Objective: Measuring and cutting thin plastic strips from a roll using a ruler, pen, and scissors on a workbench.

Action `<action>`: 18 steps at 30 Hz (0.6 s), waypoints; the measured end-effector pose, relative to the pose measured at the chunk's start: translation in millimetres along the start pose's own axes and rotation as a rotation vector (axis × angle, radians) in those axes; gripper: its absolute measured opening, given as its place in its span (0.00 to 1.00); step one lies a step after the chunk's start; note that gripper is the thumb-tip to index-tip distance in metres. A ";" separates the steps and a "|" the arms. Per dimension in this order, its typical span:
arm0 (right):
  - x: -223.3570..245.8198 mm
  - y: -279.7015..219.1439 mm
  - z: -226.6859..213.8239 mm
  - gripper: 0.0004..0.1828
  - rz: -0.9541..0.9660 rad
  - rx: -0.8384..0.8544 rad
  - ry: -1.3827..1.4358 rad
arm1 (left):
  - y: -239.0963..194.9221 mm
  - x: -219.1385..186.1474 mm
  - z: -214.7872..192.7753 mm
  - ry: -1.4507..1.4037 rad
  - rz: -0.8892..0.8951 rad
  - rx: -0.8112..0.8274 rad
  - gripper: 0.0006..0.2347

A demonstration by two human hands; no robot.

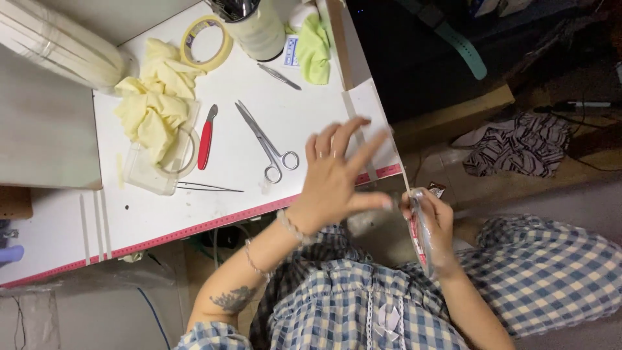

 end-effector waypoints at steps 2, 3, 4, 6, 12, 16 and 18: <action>-0.8 -0.9 1.2 0.22 -0.026 0.028 0.028 | 13.0 16.3 6.6 -0.014 -0.047 0.179 0.42; 2.1 -0.3 0.8 0.22 -0.028 0.030 0.028 | 16.6 21.4 7.9 -0.012 -0.048 0.177 0.42; 5.5 0.5 1.5 0.23 -0.037 0.045 -0.003 | 20.3 25.8 11.3 -0.002 -0.032 0.214 0.41; 8.4 3.4 1.6 0.24 -0.051 0.052 -0.032 | 27.1 36.3 16.2 0.008 -0.005 0.250 0.39; 6.6 4.2 1.5 0.23 -0.049 0.105 -0.054 | 38.9 49.3 15.0 -0.035 -0.017 0.203 0.41; 1.2 5.1 -0.2 0.22 -0.042 0.097 -0.027 | 39.6 58.6 23.0 0.010 -0.001 0.213 0.43; -2.0 5.3 0.8 0.22 -0.041 0.108 -0.020 | 37.7 58.7 23.4 0.034 0.004 0.240 0.44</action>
Point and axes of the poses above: each hand's wrist, its own y-axis towards the middle knuckle, its own z-axis out of the palm, x = y × z, the point moved 6 cm from there along y, towards the middle knuckle, and after that the axes turned 11 degrees about z, right-handed, at the moved point
